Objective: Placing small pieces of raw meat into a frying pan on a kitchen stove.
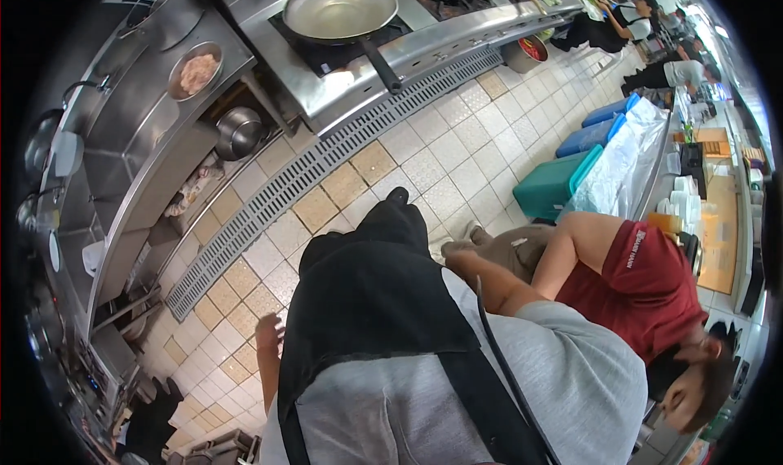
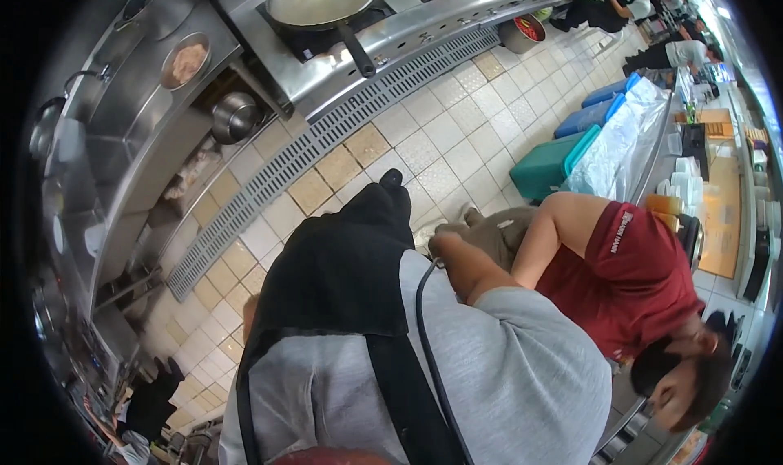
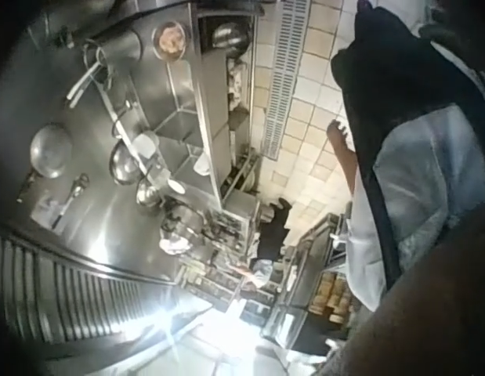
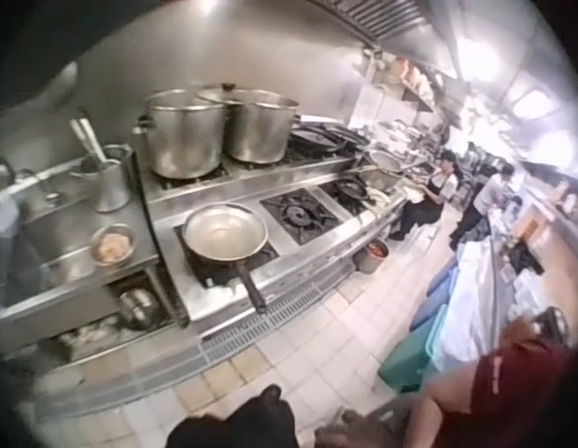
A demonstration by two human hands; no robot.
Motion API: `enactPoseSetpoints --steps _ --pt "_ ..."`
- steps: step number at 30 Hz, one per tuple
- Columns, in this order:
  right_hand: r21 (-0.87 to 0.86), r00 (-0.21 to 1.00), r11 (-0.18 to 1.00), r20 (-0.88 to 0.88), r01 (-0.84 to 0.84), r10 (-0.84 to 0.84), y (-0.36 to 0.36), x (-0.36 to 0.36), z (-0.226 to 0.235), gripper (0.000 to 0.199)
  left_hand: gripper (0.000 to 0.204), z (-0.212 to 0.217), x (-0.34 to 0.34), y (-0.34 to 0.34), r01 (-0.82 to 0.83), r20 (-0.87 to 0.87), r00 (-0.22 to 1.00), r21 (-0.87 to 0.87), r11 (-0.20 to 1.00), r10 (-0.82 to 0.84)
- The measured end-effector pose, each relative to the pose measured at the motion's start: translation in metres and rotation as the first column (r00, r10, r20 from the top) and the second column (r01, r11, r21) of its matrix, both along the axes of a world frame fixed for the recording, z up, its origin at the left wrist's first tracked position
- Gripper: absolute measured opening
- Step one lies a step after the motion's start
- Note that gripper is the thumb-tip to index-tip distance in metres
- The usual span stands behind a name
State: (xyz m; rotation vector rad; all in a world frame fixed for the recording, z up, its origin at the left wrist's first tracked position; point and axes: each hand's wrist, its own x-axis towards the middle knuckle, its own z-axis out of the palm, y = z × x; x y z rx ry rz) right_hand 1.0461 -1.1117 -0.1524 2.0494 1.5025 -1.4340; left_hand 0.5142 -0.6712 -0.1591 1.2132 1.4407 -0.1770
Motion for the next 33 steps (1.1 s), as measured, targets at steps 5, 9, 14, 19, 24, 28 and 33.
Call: enactPoseSetpoints --steps 5,9,14,19,24,28,33 --pt "-0.166 0.911 0.937 0.334 0.308 -0.241 0.148 0.073 0.094 0.027 0.038 0.104 0.071 0.031 -0.27 -0.028 0.963 -0.052 0.961 0.269" --pt "-0.1 0.87 0.916 0.366 0.389 -0.33 0.185 0.121 0.08 0.024 0.039 0.094 0.069 0.023 -0.247 -0.049 0.969 -0.065 0.967 0.244" --pt "-0.005 0.912 0.965 0.328 0.262 -0.246 0.21 0.132 0.057 0.022 0.036 0.009 -0.011 -0.038 0.206 -0.087 0.975 0.032 0.978 -0.203" --pt "-0.136 0.935 0.945 0.244 0.297 -0.259 0.2 0.127 0.071 0.023 0.029 -0.06 -0.069 -0.069 0.871 -0.422 0.491 0.267 0.413 -0.762" --pt "-0.237 0.932 0.922 0.272 0.307 -0.241 0.163 0.147 0.073 0.03 0.036 -0.012 -0.004 -0.032 0.363 -0.037 0.932 0.06 0.93 -0.361" --pt "-0.202 0.93 0.926 0.259 0.318 -0.263 0.164 0.15 0.066 0.031 0.045 0.0 -0.003 -0.02 0.021 0.052 0.998 -0.035 0.999 -0.02" --pt "-0.186 0.914 0.917 0.279 0.353 -0.295 0.163 0.145 0.082 0.031 0.036 0.077 0.075 0.009 -0.27 -0.051 0.963 -0.16 0.95 0.265"
